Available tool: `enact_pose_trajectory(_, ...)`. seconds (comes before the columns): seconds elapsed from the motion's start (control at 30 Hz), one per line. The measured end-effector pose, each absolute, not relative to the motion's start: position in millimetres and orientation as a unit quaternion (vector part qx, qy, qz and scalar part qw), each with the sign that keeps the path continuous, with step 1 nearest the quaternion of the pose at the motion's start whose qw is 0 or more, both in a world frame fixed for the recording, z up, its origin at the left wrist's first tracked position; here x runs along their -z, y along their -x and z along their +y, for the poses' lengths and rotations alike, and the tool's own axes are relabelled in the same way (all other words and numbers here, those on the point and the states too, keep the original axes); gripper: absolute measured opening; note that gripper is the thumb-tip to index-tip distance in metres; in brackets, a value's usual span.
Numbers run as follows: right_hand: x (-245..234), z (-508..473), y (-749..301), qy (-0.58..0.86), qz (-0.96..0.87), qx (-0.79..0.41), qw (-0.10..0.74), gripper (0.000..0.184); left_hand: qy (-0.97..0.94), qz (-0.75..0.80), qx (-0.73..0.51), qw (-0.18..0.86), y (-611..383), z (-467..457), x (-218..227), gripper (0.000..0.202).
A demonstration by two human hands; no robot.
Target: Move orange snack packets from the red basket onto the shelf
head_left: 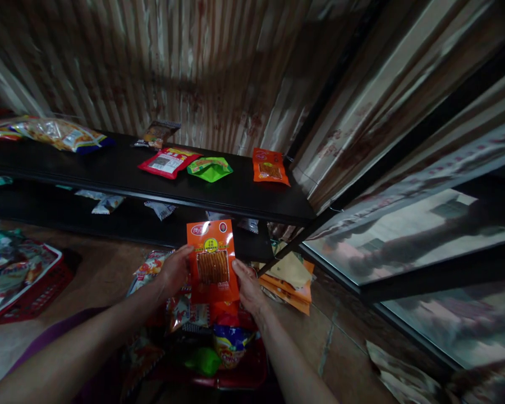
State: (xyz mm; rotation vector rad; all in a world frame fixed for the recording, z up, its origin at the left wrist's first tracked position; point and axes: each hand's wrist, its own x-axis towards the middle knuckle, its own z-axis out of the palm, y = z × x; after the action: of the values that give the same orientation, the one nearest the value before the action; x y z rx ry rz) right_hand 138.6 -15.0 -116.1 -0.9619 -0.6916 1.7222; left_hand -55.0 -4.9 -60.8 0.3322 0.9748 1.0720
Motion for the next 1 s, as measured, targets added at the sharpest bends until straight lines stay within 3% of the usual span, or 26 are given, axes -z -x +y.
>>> enact_pose_trajectory(0.17,106,-19,-133,0.4,-0.254,-0.7,0.534,0.038,-0.211,0.449,-0.473,0.728,57,-14,55,0.024)
enact_pose_trajectory(1.0,90,-22,-122,0.394,-0.262,-0.692,0.545,0.036,-0.24,0.469,-0.475,0.705,65,-25,44,0.015)
